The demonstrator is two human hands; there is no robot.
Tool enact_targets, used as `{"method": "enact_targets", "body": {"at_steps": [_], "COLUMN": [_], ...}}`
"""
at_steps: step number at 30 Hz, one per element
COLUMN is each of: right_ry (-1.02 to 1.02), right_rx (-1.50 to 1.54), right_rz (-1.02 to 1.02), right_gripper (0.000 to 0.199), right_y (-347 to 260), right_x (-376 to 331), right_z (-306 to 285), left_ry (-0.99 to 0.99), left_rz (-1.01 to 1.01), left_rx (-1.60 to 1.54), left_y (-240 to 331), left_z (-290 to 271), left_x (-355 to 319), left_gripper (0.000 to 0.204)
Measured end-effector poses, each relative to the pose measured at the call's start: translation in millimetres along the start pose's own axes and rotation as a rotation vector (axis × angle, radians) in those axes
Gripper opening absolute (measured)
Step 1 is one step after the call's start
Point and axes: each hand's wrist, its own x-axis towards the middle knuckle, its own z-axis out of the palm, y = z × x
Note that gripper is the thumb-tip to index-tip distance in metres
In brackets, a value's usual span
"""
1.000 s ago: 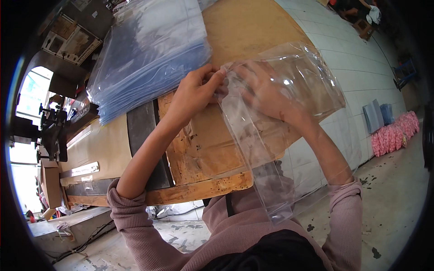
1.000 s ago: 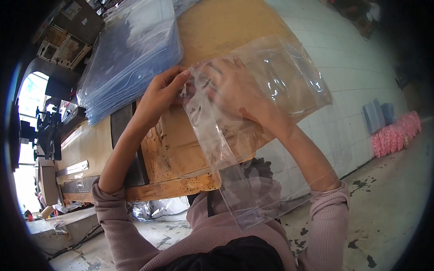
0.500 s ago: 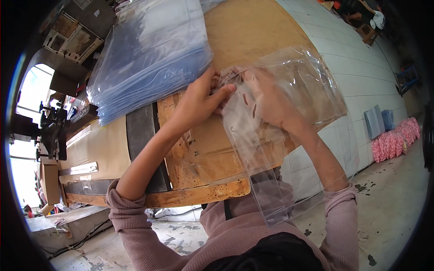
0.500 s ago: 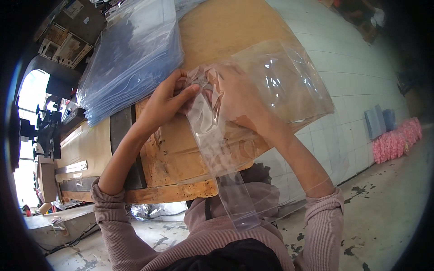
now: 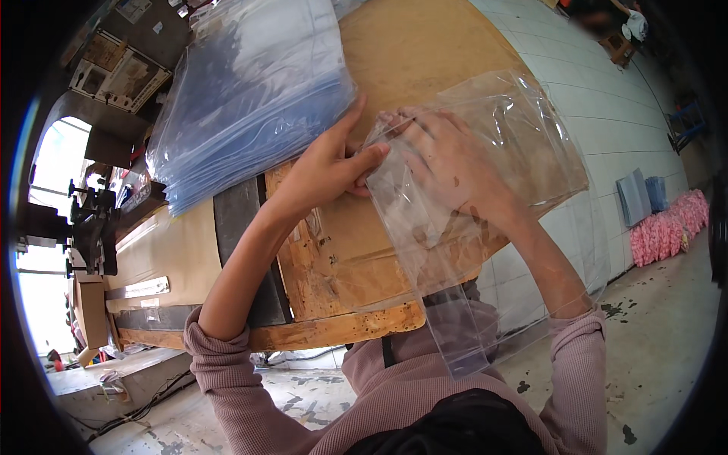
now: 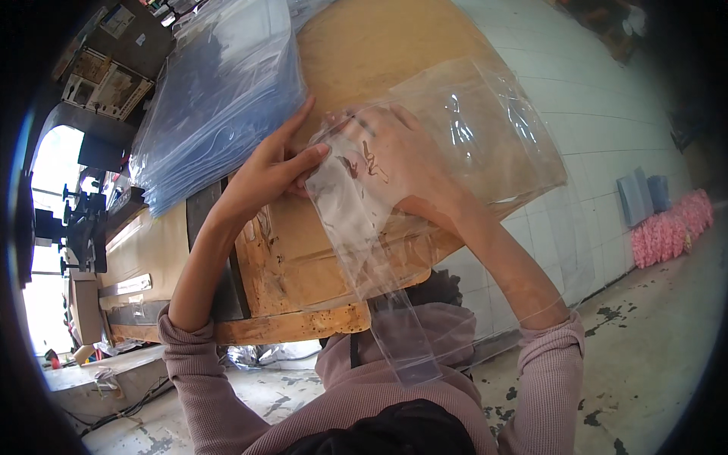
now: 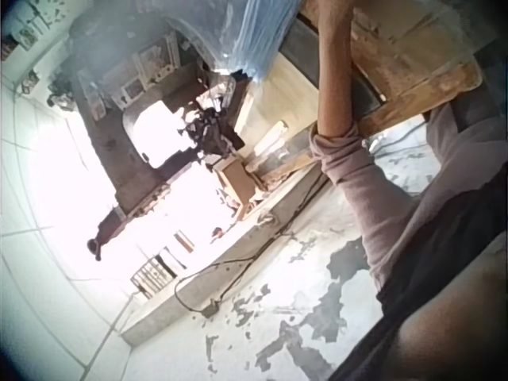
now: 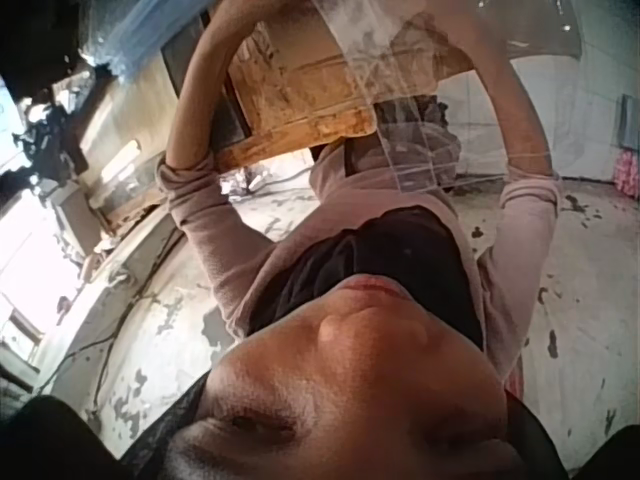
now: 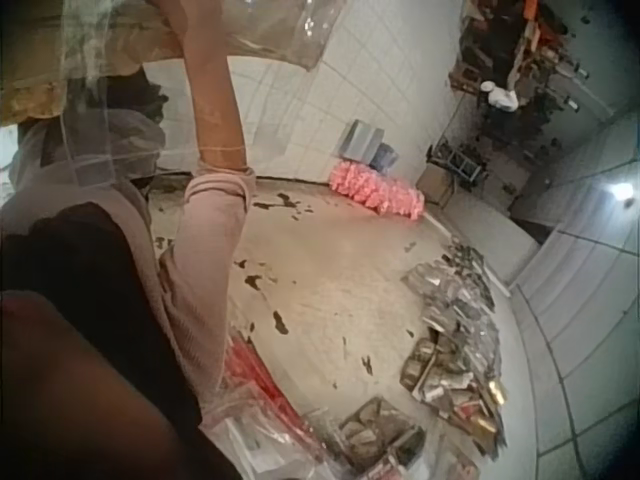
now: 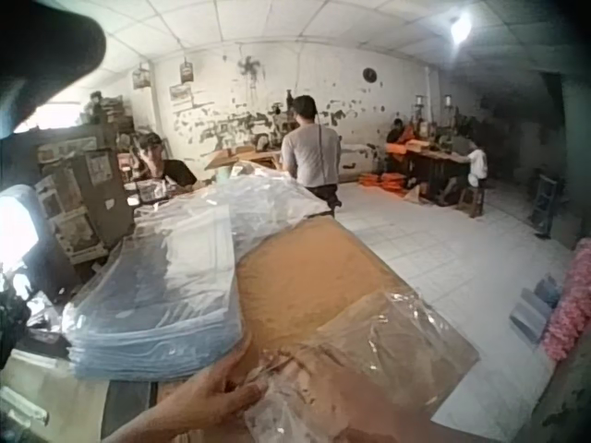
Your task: The person picks up and aligns clear plastic sheets one by one on a workbench, stacking them neatly after smoothing each one out by hand.
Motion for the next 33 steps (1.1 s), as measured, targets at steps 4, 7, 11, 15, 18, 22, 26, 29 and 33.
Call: {"method": "enact_targets", "body": {"at_steps": [4,7,11,15,18,22,26,29,33], "right_ry": [-0.013,-0.023,-0.002,0.008,0.073,0.078,0.023,-0.382,-0.254], "right_rx": [-0.019,0.008,-0.027,-0.008,-0.045,-0.176,-0.377,-0.421,-0.297], "right_rz": [-0.006,0.027,-0.173,-0.162,-0.222,-0.268,-0.374,-0.267,-0.149], "right_gripper": [0.040,0.042,0.035,0.030,0.029,0.026,0.022,0.033,0.040], "right_y": [-0.3,0.6,16.6,25.0,41.1,53.5,65.0,20.5,32.6], "right_x": [0.4,-1.0,-1.2,16.6,24.8,25.7,22.8,40.7,34.8], "right_z": [0.8,1.9,4.0,11.5,22.4,26.9,34.1,-10.1,12.2], "left_ry": [0.275,0.408,0.087,-0.125,-0.149,-0.188,-0.258,-0.238,-0.215], "left_rz": [0.243,0.568,0.834,0.781,0.740,0.731,0.739,0.759,0.782], "left_rx": [0.487,0.925,0.927,1.031,1.071,1.108,1.108,1.067,0.984], "left_y": [-4.1,7.5,6.1,-9.0,-14.5,-11.8,-7.6,-17.0,-12.3], "left_z": [10.8,16.4,24.4,25.3,17.5,14.4,7.7,-4.2,0.3], "left_x": [-6.2,-17.5,-16.8,-5.8,5.3,8.2,8.9,3.9,3.6], "left_gripper": [0.057,0.056,0.049,0.051,0.053,0.054,0.053,0.060,0.067]}}
